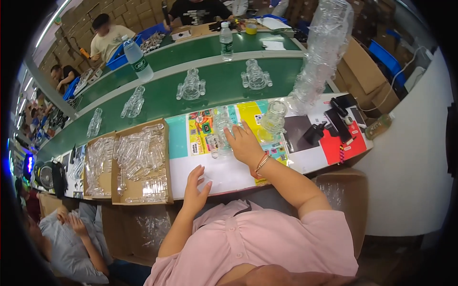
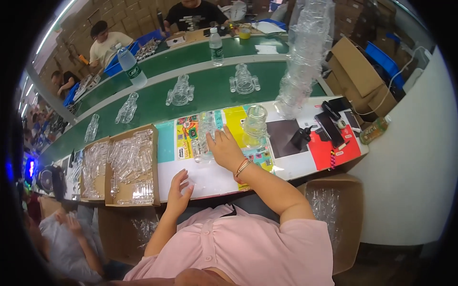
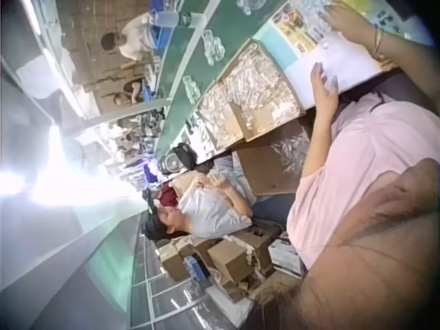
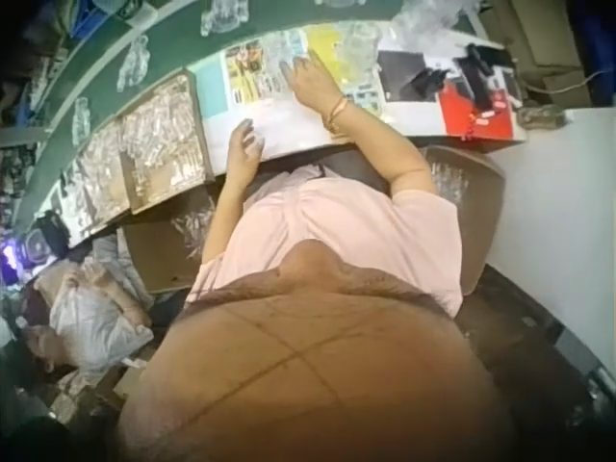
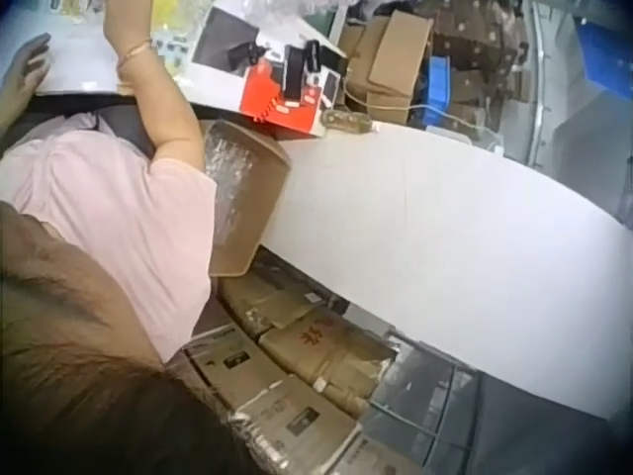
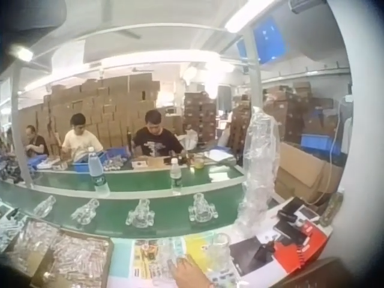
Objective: Assembling and cleaning small glass water pipes on a factory production line using a handheld air tool.
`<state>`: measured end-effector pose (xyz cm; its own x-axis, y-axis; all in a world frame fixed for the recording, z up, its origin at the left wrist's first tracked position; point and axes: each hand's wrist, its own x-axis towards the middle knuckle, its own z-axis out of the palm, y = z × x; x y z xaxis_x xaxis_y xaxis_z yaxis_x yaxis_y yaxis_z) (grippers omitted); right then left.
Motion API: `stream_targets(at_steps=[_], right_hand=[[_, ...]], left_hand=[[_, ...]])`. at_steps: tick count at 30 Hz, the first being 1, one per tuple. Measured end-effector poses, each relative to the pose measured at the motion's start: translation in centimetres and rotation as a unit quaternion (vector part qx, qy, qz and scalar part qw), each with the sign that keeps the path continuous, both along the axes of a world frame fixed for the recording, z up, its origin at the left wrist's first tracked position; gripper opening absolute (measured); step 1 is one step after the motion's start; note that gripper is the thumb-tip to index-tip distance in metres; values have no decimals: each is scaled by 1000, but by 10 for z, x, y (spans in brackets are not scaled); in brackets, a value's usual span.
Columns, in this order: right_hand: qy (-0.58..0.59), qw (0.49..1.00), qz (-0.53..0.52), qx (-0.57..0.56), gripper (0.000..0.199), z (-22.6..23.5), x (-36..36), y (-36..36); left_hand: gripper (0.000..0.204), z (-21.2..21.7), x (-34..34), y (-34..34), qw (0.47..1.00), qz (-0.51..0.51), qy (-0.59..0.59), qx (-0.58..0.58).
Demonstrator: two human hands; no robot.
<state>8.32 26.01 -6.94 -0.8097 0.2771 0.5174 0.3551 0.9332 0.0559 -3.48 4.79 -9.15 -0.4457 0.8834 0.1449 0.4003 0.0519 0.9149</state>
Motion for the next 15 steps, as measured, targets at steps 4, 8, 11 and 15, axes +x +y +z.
stream_targets(at_steps=[4,8,11,15], right_hand=[[-38,985,42,-165,43,52,42,-12],[-34,946,80,-313,29,126,143,-28],[-39,882,109,-457,29,182,259,-9],[173,804,-160,-546,35,230,359,0]], left_hand=[[40,-2,3,-5,998,10,38,42],[37,2,4,-11,995,7,94,46],[33,2,11,3,980,-10,190,57],[30,-3,16,17,974,-55,210,68]])
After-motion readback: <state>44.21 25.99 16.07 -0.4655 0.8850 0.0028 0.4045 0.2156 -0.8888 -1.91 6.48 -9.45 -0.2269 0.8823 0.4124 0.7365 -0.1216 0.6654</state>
